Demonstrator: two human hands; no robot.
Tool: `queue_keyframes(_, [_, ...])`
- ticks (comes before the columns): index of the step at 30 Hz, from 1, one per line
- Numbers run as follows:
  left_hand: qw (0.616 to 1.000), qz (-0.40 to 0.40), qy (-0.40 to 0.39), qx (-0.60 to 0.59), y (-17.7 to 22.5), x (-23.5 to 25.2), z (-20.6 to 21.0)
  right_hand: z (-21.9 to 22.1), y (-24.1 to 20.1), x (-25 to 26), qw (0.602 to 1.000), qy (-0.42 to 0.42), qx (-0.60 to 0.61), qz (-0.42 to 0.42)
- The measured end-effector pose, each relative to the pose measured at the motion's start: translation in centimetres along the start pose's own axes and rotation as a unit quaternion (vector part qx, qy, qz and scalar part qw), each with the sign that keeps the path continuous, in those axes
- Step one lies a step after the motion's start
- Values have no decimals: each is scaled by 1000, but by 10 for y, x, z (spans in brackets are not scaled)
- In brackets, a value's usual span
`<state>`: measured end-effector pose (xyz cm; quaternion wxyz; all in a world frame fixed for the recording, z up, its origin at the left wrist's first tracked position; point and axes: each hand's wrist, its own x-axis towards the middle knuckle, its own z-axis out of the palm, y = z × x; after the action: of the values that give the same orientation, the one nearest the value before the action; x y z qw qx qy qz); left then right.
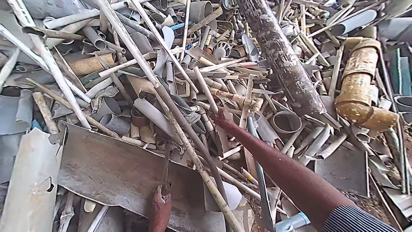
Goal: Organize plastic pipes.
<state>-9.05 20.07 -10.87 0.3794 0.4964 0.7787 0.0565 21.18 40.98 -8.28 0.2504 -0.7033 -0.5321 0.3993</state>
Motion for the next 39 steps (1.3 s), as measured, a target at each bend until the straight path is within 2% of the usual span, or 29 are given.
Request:
queue_keyframes(3, [1000, -9, -10, 9, 1, -1, -1, -2, -41, 36, 997, 14, -67, -19])
queue_keyframes(7, [1000, -11, -7, 3, 1, -1, -1, 7, -87, 80, 996, 22, -72, -40])
queue_keyframes(11, [1000, 6, 2, 8, -1, -1, 0, 23, -90, 119, 997, 10, -43, -56])
queue_keyframes(16, [1000, 5, 0, 12, -4, 2, 0, 29, -77, 131, 996, 39, -75, -42])
queue_keyframes(21, [1000, -2, -11, 17, 1, 0, -2, 18, -55, 102, 996, 0, -17, -86])
queue_keyframes(24, [1000, -5, -6, 21, 3, -1, -2, 6, -50, 48, 984, -45, 106, -135])
queue_keyframes(27, [999, -11, -7, 36, 7, -2, -1, -3, -35, -13, 925, -137, 324, -146])
queue_keyframes(30, [999, -15, 1, 36, 7, -3, 0, -7, -22, -67, 856, -228, 445, -130])
queue_keyframes(34, [1000, -7, 3, 14, 4, 1, 3, -15, -5, -117, 799, -286, 514, -127])
queue_keyframes(37, [1000, 14, 6, -15, 0, -2, -1, -23, -2, -148, 788, -296, 519, -147])
queue_keyframes(39, [995, 57, 56, -61, 0, -10, -6, -28, -2, -170, 789, -290, 516, -165])
